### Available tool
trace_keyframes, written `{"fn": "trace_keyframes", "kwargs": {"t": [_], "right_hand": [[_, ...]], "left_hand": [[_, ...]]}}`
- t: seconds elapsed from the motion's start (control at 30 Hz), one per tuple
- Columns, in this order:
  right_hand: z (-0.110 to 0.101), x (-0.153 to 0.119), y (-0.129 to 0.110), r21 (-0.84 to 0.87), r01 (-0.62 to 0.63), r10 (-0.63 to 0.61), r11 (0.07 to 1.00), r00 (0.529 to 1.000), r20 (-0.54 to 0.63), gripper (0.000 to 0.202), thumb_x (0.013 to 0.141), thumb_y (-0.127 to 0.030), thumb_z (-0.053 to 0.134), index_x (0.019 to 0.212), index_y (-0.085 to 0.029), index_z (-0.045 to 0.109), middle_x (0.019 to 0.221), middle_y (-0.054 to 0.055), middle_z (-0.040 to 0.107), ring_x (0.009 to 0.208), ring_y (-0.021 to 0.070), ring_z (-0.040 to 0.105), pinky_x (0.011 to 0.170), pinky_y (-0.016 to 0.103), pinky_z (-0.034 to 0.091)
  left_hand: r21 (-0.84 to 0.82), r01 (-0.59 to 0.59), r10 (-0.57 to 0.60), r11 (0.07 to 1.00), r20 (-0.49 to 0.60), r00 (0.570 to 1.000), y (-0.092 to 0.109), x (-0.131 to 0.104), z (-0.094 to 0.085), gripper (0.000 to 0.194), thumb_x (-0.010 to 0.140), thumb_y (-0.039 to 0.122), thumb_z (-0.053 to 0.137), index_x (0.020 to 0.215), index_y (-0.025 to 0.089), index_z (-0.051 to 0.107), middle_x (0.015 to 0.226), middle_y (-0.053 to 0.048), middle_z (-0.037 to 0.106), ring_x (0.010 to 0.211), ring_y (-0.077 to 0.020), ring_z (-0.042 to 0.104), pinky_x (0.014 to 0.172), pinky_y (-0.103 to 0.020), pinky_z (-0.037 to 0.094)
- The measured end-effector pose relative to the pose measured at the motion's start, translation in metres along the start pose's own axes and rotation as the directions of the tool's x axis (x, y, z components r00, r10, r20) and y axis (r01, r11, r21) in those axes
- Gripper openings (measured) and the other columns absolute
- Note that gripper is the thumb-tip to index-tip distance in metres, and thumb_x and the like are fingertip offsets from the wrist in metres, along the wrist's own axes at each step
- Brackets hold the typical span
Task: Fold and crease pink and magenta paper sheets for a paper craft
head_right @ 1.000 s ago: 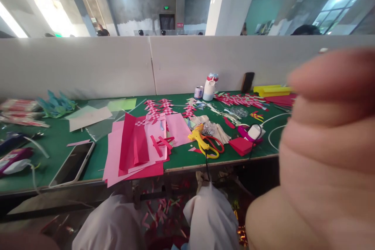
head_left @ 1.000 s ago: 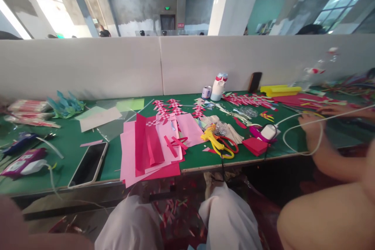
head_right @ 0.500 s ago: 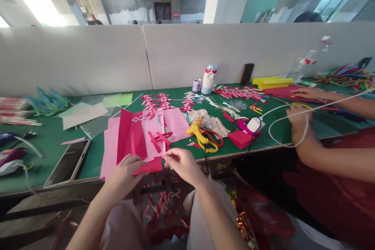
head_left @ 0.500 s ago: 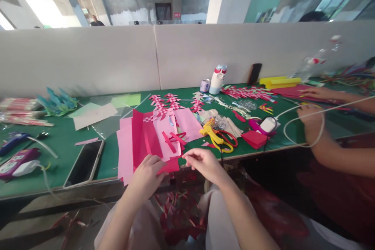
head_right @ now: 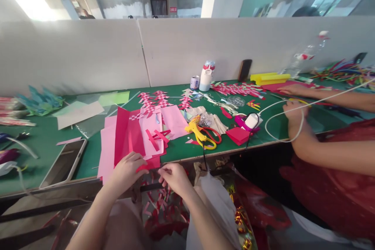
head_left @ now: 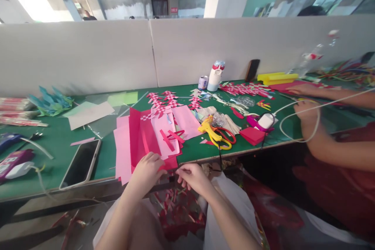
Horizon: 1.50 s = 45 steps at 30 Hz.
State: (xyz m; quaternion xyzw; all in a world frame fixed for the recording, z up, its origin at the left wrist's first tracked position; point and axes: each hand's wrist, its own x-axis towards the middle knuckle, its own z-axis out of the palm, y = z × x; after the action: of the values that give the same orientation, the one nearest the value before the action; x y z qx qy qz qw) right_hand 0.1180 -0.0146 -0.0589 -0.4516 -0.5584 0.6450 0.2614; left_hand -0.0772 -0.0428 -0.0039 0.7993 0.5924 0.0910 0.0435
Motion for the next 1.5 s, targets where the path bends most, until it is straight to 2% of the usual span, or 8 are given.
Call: {"fn": "trace_keyframes", "kwargs": {"t": [0.17, 0.27, 0.63, 0.83, 1.27, 1.5], "right_hand": [[0.002, 0.005, -0.001, 0.097, 0.005, -0.003, 0.995, 1.000, -0.021, 0.046, 0.070, -0.057, 0.063, 0.080, -0.012, 0.061, 0.060, 0.002, 0.062, 0.043, 0.0096, 0.053, 0.035, 0.019, 0.033], [0.004, 0.008, -0.004, 0.143, 0.005, 0.001, 0.990, 0.999, -0.042, 0.050, 0.068, -0.059, 0.066, 0.083, -0.012, 0.061, 0.061, 0.003, 0.063, 0.044, 0.0097, 0.053, 0.035, 0.019, 0.033], [0.008, 0.015, -0.005, 0.238, 0.020, 0.000, 0.971, 0.996, -0.086, 0.049, 0.062, -0.054, 0.072, 0.085, -0.012, 0.060, 0.058, 0.001, 0.063, 0.042, 0.0100, 0.054, 0.034, 0.019, 0.031], [0.007, 0.014, -0.004, 0.241, 0.036, -0.015, 0.970, 0.996, -0.090, 0.046, 0.063, -0.050, 0.072, 0.086, -0.012, 0.060, 0.057, 0.001, 0.063, 0.041, 0.0103, 0.054, 0.034, 0.019, 0.029], [0.007, 0.015, -0.003, 0.203, 0.051, -0.030, 0.978, 0.994, -0.104, 0.040, 0.067, -0.044, 0.068, 0.089, -0.012, 0.061, 0.059, 0.001, 0.064, 0.042, 0.0100, 0.055, 0.034, 0.018, 0.030], [0.007, 0.013, -0.005, 0.182, 0.041, -0.023, 0.982, 0.995, -0.102, 0.038, 0.068, -0.041, 0.067, 0.092, -0.012, 0.061, 0.060, 0.000, 0.064, 0.043, 0.0102, 0.056, 0.034, 0.018, 0.032]], "left_hand": [[-0.096, 0.002, -0.005, 0.995, -0.033, 0.999, -0.013, 0.000, 0.005, 0.013, 0.083, 0.031, 0.064, 0.087, 0.021, 0.071, 0.087, -0.006, 0.066, 0.088, -0.0219, 0.059, 0.075, -0.034, 0.049], [-0.149, -0.003, -0.006, 0.989, -0.062, 0.998, -0.018, -0.001, 0.008, 0.014, 0.084, 0.032, 0.063, 0.087, 0.021, 0.072, 0.088, -0.006, 0.067, 0.087, -0.0218, 0.059, 0.075, -0.034, 0.050], [-0.315, -0.001, -0.044, 0.949, -0.136, 0.990, -0.027, -0.002, 0.014, 0.018, 0.076, 0.034, 0.071, 0.089, 0.022, 0.072, 0.086, -0.005, 0.069, 0.084, -0.0211, 0.062, 0.074, -0.034, 0.052], [-0.373, 0.017, -0.074, 0.928, -0.139, 0.988, -0.030, -0.003, 0.015, 0.017, 0.078, 0.035, 0.069, 0.088, 0.022, 0.072, 0.085, -0.005, 0.070, 0.083, -0.0200, 0.063, 0.075, -0.033, 0.051], [-0.427, 0.062, -0.133, 0.902, -0.138, 0.982, -0.032, -0.006, 0.019, 0.021, 0.078, 0.040, 0.069, 0.090, 0.022, 0.072, 0.086, -0.005, 0.070, 0.084, -0.0200, 0.063, 0.076, -0.033, 0.052], [-0.434, 0.044, -0.128, 0.900, -0.166, 0.978, -0.032, -0.007, 0.020, 0.021, 0.080, 0.040, 0.065, 0.089, 0.022, 0.072, 0.087, -0.006, 0.070, 0.082, -0.0199, 0.064, 0.074, -0.033, 0.053]]}}
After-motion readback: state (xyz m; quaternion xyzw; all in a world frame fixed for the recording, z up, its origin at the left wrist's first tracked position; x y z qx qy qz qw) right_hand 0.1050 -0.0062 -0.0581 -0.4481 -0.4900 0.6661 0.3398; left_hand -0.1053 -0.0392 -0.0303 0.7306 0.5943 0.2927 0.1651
